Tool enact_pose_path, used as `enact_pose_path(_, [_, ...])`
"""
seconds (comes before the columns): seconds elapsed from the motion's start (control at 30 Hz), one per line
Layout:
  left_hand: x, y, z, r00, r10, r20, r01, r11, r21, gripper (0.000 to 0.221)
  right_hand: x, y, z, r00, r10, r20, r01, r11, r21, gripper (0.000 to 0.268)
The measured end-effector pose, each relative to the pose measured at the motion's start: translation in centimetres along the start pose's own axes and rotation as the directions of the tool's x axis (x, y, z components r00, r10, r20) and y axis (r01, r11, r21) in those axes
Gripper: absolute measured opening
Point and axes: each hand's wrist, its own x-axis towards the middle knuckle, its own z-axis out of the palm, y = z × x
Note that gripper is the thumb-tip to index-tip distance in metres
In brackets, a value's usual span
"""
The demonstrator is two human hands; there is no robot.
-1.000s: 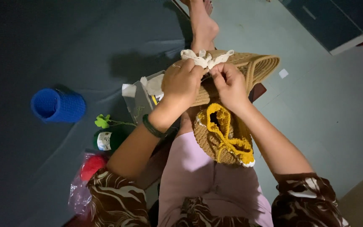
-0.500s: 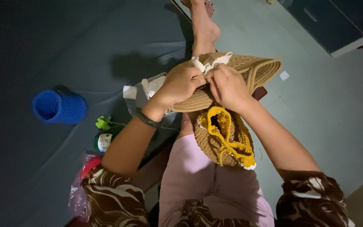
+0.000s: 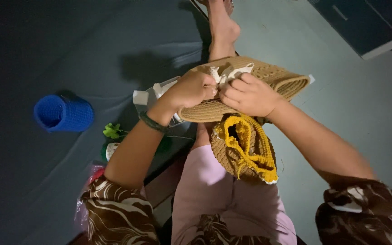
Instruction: Attaching decorative crocheted elements and tassels to a woven straw bag
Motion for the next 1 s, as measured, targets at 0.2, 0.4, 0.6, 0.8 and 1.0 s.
enact_pose_path(0.2, [-2.3,3.4,-2.3,0.996,0.048,-0.08,-0.051,0.998,-0.035,0.045,-6.2,-1.9,4.4,0.897,0.435,0.084,-0.442,0.89,0.115,0.02])
enact_pose_path(0.4, [-1.0,3.2,-1.9,0.995,-0.01,-0.103,0.007,1.0,-0.029,0.038,-3.3,-5.4,2.5,0.522,0.812,0.262,-0.853,0.504,0.139,0.036])
enact_pose_path(0.6, [0.2,4.0,-0.9,0.964,-0.01,-0.266,0.05,0.988,0.143,0.032,-2.7,-5.7,5.7,0.44,0.89,0.117,-0.895,0.425,0.133,0.044])
enact_pose_path(0.8, [0.2,3.3,-1.5,0.869,0.389,-0.304,-0.219,0.855,0.47,0.023,-0.9,-5.2,6.2,0.529,0.831,-0.169,-0.825,0.551,0.128,0.037])
enact_pose_path(1.0, [0.0,2.0,-1.3,0.815,0.496,-0.298,-0.323,0.817,0.477,0.014,0.6,-5.2,4.8,0.593,0.801,-0.085,-0.78,0.597,0.188,0.023])
